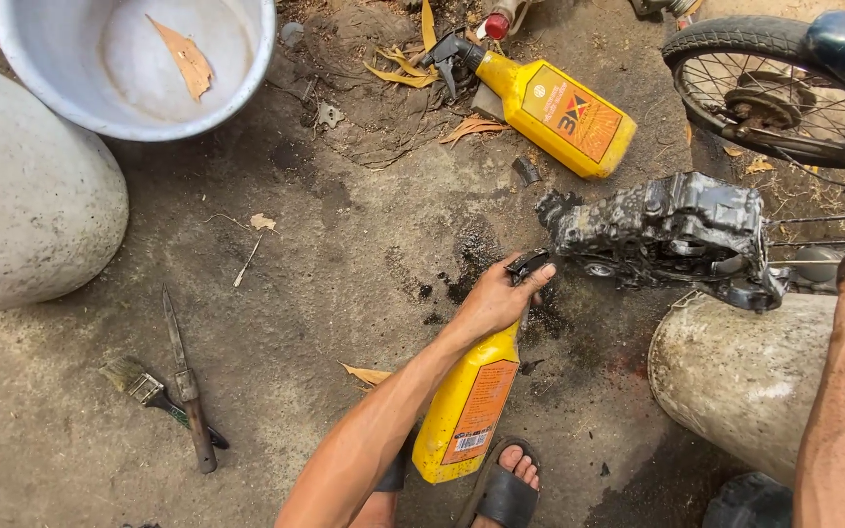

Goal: Cleaning a motorcycle engine casing using a brush and a spray bottle with cleaning solution.

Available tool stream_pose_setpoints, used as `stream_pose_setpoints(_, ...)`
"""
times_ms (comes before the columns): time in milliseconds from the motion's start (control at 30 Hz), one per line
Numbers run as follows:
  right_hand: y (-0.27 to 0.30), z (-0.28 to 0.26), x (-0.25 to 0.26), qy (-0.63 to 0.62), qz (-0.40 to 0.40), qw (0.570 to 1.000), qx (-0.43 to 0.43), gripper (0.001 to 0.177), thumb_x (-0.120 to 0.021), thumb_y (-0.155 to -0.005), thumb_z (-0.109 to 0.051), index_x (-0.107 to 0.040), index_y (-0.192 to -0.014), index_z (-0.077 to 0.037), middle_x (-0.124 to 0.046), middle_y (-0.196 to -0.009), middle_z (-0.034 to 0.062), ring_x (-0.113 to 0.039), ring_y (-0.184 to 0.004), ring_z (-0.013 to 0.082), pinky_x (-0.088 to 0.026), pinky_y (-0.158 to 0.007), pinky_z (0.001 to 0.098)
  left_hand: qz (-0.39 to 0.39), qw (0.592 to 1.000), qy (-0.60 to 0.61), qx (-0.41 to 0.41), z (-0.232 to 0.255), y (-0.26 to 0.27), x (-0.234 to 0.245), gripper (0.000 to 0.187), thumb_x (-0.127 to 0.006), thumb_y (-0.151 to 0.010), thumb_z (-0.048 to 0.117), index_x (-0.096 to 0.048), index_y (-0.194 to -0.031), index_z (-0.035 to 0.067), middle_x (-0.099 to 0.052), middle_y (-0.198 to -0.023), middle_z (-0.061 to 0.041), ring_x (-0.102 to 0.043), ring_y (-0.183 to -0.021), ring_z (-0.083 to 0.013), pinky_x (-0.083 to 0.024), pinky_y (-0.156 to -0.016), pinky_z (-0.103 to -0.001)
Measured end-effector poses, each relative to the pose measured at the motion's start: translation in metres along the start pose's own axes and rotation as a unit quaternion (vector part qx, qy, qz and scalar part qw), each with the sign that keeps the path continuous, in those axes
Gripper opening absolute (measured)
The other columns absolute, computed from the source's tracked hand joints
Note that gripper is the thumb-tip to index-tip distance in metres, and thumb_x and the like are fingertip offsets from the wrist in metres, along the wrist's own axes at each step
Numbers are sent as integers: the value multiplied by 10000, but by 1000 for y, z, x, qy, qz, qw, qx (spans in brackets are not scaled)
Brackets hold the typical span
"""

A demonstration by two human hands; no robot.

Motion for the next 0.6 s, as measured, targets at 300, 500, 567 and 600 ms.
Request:
stream_pose_setpoints(300, 90, -81, -52, -229, 299, 925, -47, 105, -787, -804, -74, -694, -763, -99, -726, -689, 94, -701, -583, 197, -671, -565, 333, 60, 976, -69, -200, 66, 49, -18, 919, -413, -828, 728, -457, -1533, 140, -379, -415, 12, -369, -375, -99, -335, -419, -320)
stream_pose_setpoints(500, 117, -104, -71, -201, 243, 948, -50, 103, -747, -909, -208, -679, -862, -147, -768, -760, 108, -740, -608, 230, -663, -588, 351, 7, 951, -172, -256, 127, 60, -33, 785, -427, -875, 660, -466, -1512, 203, -464, -465, -17, -471, -405, -137, -463, -522, -367)
stream_pose_setpoints(567, 128, -120, -86, -207, 165, 964, -39, 164, -756, -914, -120, -652, -1040, -103, -771, -832, 82, -768, -667, 206, -704, -620, 320, -1, 959, -205, -193, 133, 53, -32, 917, -391, -809, 731, -359, -1571, 223, -308, -450, 89, -294, -296, -26, -481, -252, -218)
stream_pose_setpoints(600, 126, -116, -83, -209, 169, 963, -38, 164, -756, -914, -120, -652, -1040, -103, -771, -832, 82, -768, -667, 206, -704, -620, 320, -2, 959, -209, -194, 139, 55, -32, 917, -391, -809, 731, -359, -1571, 223, -308, -450, 89, -294, -296, -26, -481, -252, -218)
Point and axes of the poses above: each hand's wrist, its own y-axis away from the middle knuckle, its own x-axis out of the back of the hand, z = x × y, the point moved 5 cm from there along -y, towards the middle knuckle
